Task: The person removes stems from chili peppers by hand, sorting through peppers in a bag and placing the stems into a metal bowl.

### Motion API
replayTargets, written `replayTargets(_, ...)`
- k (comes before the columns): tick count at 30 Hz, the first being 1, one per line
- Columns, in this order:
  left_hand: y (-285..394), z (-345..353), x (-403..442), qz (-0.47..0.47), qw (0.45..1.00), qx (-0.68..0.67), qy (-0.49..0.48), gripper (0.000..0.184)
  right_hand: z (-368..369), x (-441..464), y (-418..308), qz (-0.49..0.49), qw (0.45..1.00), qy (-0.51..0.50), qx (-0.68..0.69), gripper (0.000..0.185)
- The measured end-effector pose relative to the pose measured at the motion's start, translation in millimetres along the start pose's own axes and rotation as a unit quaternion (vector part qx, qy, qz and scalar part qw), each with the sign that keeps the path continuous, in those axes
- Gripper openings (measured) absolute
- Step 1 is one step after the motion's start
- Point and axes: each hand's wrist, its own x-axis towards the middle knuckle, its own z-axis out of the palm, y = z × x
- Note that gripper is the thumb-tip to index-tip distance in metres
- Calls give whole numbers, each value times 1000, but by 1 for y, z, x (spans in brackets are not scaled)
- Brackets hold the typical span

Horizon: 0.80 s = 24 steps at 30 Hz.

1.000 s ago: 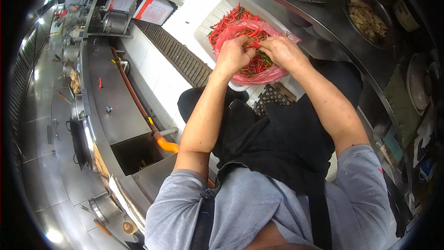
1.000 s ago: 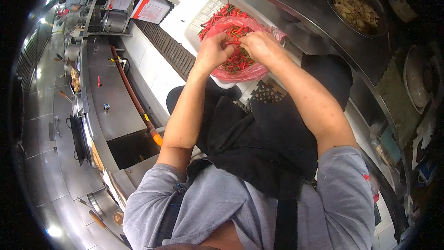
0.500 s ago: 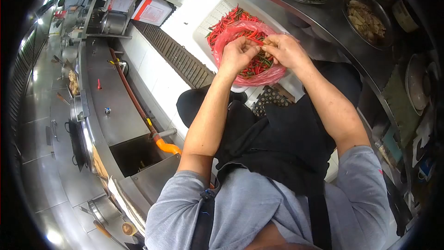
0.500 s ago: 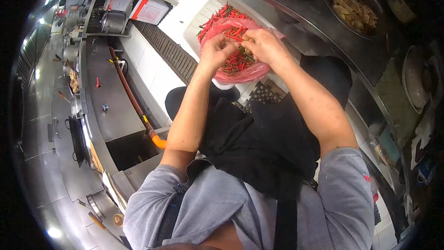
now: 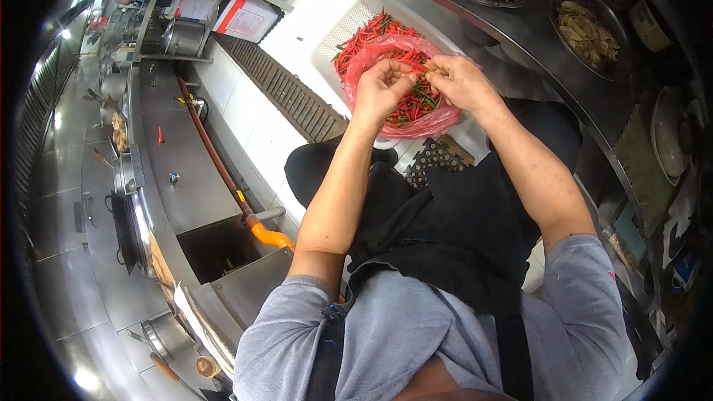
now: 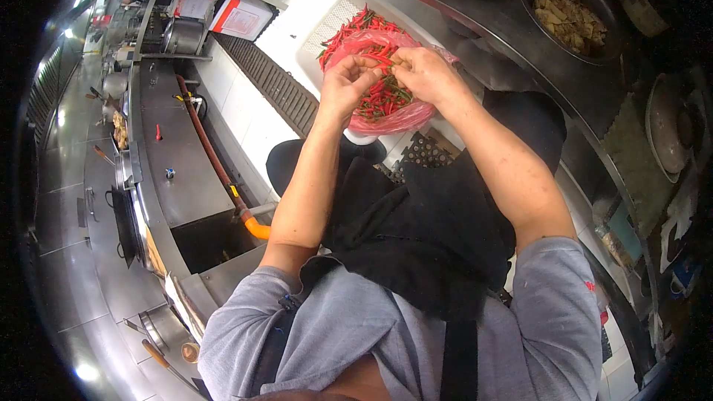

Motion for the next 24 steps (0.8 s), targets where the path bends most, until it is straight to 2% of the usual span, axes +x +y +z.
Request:
replayTargets(3,2,1,-1,-39,998,-37,-13,15,1,-2,-1,-27,999,21,-15,16)
replayTargets(5,-4,2,2,-80,956,-279,-32,12,1,-4,-2,-43,999,30,-1,17)
replayTargets(6,-7,3,3,-79,957,-279,-32,12,0,-4,-2,-63,997,31,-45,18)
replayTargets(8,-13,6,5,-137,885,-443,-50,10,1,-6,-1,-82,992,31,-89,18)
replayTargets(9,-18,7,7,-140,876,-457,-66,13,4,-7,-1,-115,989,38,-81,18)
replayTargets(10,-23,10,8,-140,876,-457,-66,13,6,-8,-2,-147,985,46,-72,18)
replayTargets(12,-30,15,9,-181,874,-450,-40,13,11,-14,-5,-141,988,30,-61,18)
replayTargets(14,-34,13,11,-173,881,-438,-52,13,11,-15,-9,-135,990,14,-49,19)
replayTargets(16,-28,11,9,-167,894,-416,-23,14,7,-14,-10,-51,998,-17,-43,19)
replayTargets(17,-26,9,7,-169,894,-415,-24,14,5,-11,-8,-49,998,-15,-42,19)
replayTargets(19,-20,4,1,-108,936,-325,-80,16,1,-5,-4,6,998,0,-60,18)
replayTargets(20,-17,3,-2,-109,936,-324,-80,16,1,-6,-3,7,998,1,-59,18)
replayTargets(22,-13,1,-6,-82,968,-219,-96,14,4,-6,-3,-77,984,40,-153,15)
replayTargets(23,-14,0,-5,-81,968,-219,-94,14,6,-5,-1,-78,984,39,-153,15)
replayTargets(24,-15,0,-2,-92,963,-241,-80,12,9,-4,0,-120,977,50,-168,13)
